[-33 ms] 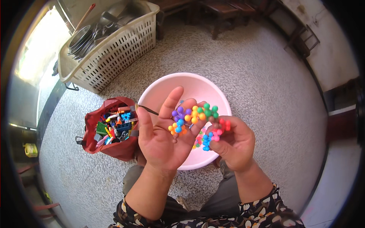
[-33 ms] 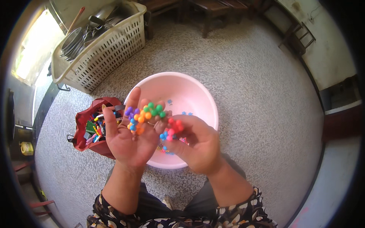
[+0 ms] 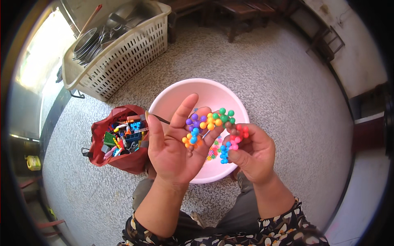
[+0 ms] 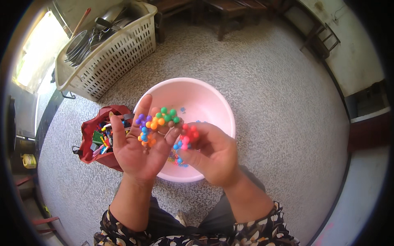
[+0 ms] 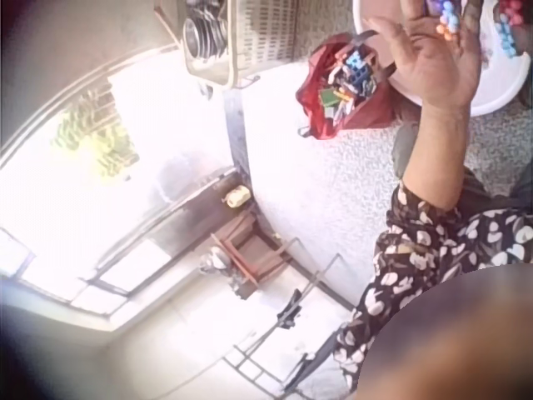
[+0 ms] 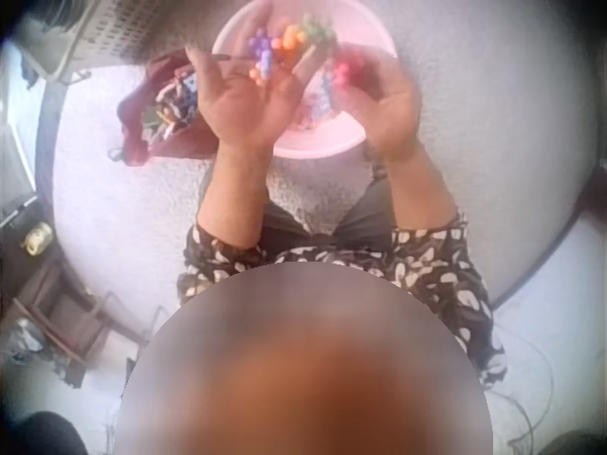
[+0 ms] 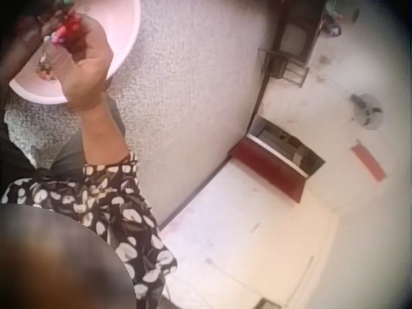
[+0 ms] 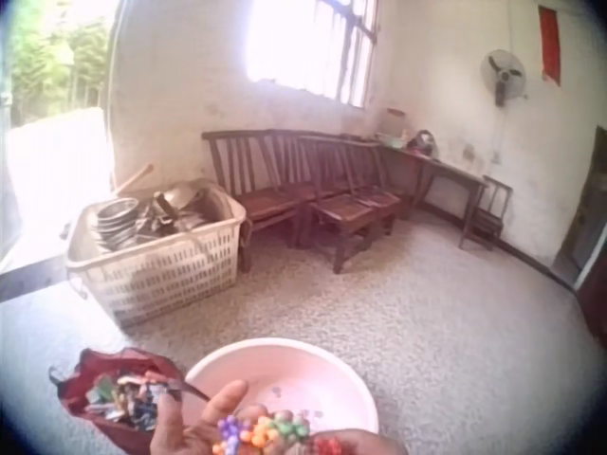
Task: The recorder is assembling colorful plastic ball-and-socket toy pieces together by hand.
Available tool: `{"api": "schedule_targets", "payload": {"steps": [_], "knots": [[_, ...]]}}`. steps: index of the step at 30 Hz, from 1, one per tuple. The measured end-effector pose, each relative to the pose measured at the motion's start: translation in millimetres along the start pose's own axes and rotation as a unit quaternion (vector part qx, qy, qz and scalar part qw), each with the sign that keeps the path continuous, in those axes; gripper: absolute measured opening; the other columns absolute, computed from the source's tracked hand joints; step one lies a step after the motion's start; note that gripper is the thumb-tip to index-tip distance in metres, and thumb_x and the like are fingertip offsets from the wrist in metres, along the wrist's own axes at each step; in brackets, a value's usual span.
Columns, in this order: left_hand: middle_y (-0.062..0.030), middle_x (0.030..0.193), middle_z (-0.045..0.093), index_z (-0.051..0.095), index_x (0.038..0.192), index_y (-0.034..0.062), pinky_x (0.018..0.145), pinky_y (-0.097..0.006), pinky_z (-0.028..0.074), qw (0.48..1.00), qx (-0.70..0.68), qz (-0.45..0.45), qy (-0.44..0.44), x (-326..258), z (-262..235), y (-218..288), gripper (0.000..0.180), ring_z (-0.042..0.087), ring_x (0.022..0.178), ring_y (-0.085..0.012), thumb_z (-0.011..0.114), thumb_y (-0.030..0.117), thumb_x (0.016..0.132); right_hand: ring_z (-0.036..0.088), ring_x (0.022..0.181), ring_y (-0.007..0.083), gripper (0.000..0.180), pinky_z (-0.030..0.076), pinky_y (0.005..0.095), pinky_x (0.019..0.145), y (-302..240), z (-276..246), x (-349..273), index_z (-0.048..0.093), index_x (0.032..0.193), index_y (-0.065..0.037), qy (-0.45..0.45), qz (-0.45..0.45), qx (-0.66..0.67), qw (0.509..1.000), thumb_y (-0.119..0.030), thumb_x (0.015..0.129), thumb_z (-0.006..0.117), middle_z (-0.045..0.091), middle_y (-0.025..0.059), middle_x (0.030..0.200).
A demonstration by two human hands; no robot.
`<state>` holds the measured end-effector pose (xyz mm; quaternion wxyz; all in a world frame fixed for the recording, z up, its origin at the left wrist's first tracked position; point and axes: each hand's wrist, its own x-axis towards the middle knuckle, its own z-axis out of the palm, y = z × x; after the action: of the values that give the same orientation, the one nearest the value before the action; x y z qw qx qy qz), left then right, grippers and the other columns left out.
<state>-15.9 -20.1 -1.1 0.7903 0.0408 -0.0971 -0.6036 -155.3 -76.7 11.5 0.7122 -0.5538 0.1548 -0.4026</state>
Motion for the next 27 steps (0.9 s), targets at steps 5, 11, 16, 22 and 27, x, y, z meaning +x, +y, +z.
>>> {"api": "schedule_targets", "payload": {"steps": [5,11,16,22,27], "knots": [[-0.0188,0.111,0.054,0.041,0.122,-0.004,0.085,-0.038,0.044,0.99,0.105,-0.037,0.082,4.7,5.7,3.4,0.067,0.055,0.099,-0.0271,0.024,0.052,0.09,0.056,0.087,0.012,0.038,0.047,0.0246,0.073,-6.2,-18.0,-0.6,0.047,0.112,0.004,0.017,0.098,0.062,0.993,0.0,0.077,0.062,0.057,0.007,0.101],[-0.018,0.09,0.059,0.05,0.11,-0.0046,0.066,-0.033,0.05,0.976,0.14,-0.129,0.105,4.9,-0.4,2.2,0.059,0.058,0.072,-0.0221,0.028,0.047,0.091,0.056,0.09,0.0149,0.036,0.044,0.0279,0.081,-7.3,-22.2,1.5,0.048,0.112,0.005,-0.009,0.111,0.109,0.988,-0.002,0.079,0.06,0.057,0.0107,0.104],[-0.018,0.088,0.06,0.049,0.109,-0.006,0.059,-0.033,0.051,0.971,0.169,-0.142,0.095,3.5,0.4,8.1,0.06,0.059,0.065,-0.0219,0.028,0.047,0.091,0.057,0.09,0.018,0.033,0.045,0.0299,0.082,-7.9,-20.5,3.6,0.05,0.11,0.005,-0.03,0.137,0.141,0.98,-0.005,0.08,0.059,0.058,0.0127,0.102],[-0.0189,0.087,0.059,0.046,0.112,-0.0079,0.061,-0.036,0.054,0.973,0.128,-0.188,0.042,2.1,-2.0,10.0,0.065,0.061,0.064,-0.0233,0.022,0.049,0.091,0.058,0.08,0.0108,0.032,0.046,0.0214,0.069,-6.2,-30.5,-0.7,0.051,0.11,0.003,-0.022,0.177,0.094,0.98,-0.012,0.082,0.059,0.061,0.0076,0.095],[-0.0215,0.089,0.059,0.044,0.112,-0.0082,0.064,-0.039,0.054,0.974,0.077,-0.208,0.049,1.2,0.6,6.2,0.067,0.062,0.066,-0.0281,0.021,0.051,0.09,0.055,0.068,0.0065,0.031,0.04,0.015,0.054,-7.9,-26.3,1.2,0.051,0.109,0.0,0.023,0.214,0.177,0.96,-0.017,0.085,0.058,0.061,0.0058,0.087]]}}
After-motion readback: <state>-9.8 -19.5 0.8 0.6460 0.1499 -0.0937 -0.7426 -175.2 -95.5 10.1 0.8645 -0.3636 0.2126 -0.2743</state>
